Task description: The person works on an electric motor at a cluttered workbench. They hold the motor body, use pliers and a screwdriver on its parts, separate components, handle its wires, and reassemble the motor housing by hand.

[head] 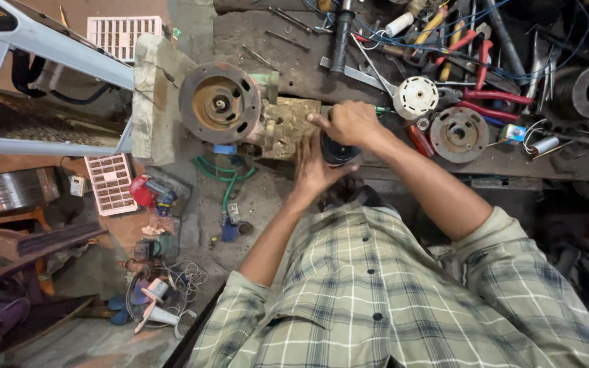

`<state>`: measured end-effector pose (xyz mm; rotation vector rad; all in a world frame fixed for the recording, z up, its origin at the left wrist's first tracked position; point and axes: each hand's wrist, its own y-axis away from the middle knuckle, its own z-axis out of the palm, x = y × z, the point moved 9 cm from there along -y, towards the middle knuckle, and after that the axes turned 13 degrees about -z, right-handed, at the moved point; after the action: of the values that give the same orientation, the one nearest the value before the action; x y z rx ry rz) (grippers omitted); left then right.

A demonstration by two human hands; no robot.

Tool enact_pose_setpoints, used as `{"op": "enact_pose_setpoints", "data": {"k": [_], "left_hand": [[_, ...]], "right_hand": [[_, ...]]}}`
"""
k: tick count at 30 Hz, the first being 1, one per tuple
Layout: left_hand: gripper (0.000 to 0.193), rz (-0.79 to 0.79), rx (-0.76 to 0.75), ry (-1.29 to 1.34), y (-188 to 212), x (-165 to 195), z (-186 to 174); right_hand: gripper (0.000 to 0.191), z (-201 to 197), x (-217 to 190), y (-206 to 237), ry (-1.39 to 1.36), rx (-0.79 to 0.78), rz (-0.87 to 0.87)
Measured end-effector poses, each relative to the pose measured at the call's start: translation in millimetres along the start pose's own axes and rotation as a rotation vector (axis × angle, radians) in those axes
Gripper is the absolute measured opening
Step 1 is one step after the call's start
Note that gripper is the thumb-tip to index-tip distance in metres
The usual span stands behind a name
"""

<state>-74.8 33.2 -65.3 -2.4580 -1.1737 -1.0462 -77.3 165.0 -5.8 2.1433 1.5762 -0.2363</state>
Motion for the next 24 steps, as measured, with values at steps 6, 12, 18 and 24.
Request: {"op": "enact_pose_setpoints", "data": {"k": [6, 12, 18, 24], "left_hand": [[0.12, -0.041, 0.103, 0.162, 0.2, -1.6, 15.2], [0.113, 0.079, 0.23, 0.203, 3.5, 9.1, 1.3], [0.111, 0.166, 0.24, 0.233, 8.6, 10.2, -4.6], [0.113, 0.255, 0.308, 0.17, 10.7, 12.4, -6.8]], "right_hand": [[0.077, 14.2, 3.2, -0.2, -0.067, 0.038, 0.024], [0.068, 6.3, 0.0, 2.7, -0.016, 0.194, -0.005], [0.063, 8.9, -2.2, 6.6, -0.013, 0.255, -0.035], [0.063, 5.3, -4.8, 6.9, 0.035, 0.29, -0.05]]}}
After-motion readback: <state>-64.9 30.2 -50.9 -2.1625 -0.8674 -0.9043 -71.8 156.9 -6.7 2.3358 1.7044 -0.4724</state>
